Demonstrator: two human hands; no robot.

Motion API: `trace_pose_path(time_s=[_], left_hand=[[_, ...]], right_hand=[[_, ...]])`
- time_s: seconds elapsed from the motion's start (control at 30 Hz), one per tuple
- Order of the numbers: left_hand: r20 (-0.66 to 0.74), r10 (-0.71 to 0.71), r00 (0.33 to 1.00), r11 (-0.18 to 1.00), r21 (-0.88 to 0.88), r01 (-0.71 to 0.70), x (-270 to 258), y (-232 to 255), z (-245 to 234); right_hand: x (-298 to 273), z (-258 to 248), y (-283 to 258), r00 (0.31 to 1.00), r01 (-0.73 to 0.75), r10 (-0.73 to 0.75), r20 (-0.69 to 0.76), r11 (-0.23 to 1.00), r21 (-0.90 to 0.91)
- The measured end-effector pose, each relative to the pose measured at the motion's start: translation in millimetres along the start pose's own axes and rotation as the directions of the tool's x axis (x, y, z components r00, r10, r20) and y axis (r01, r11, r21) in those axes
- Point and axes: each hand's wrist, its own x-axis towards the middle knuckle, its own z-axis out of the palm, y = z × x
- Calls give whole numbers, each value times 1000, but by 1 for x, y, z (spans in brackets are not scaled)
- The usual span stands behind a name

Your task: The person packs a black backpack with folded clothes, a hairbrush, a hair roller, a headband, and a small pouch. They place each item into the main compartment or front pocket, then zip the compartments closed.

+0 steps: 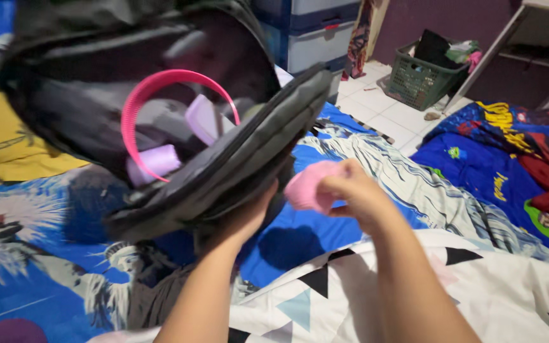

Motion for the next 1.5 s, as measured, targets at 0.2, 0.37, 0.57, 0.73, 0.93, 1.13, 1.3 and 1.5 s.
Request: trace_pose_path(time_s=[0.2, 0.37, 0.57, 0.73, 0.93, 1.13, 1.3, 1.5], left_hand=[[301, -315, 900, 941, 222, 255, -40, 44, -91], [135, -86, 987, 910, 415, 23, -40, 72, -154], [-117, -526, 843, 639, 599, 482, -45, 103, -166], [-495, 112, 862, 830, 523, 192, -43, 89, -151], [-562, 184, 806, 871, 473, 131, -33, 66, -158], [-587, 326, 741, 939, 290, -184, -24, 35, -161], [-543, 285, 790, 946, 290, -142, -25, -2, -153], [-623, 69, 779, 995, 98, -9, -14, -31, -145]], right_hand=[[-51, -12, -57, 883, 465, -446, -148, 781, 417], [-80, 29, -98, 586, 745, -775, -234, 402, 533], [-61, 85, -143, 349, 935, -927, -138, 334, 116], [-37, 107, -165, 273, 891, -958, -88, 287, -352], [-27, 127, -181, 356, 671, -931, 80, 195, -715], [-11, 109, -179, 488, 595, -873, 3, 331, -732], [24, 58, -158, 679, 701, -731, -66, 673, -235], [32, 41, -118, 652, 754, -758, 2, 649, 104]])
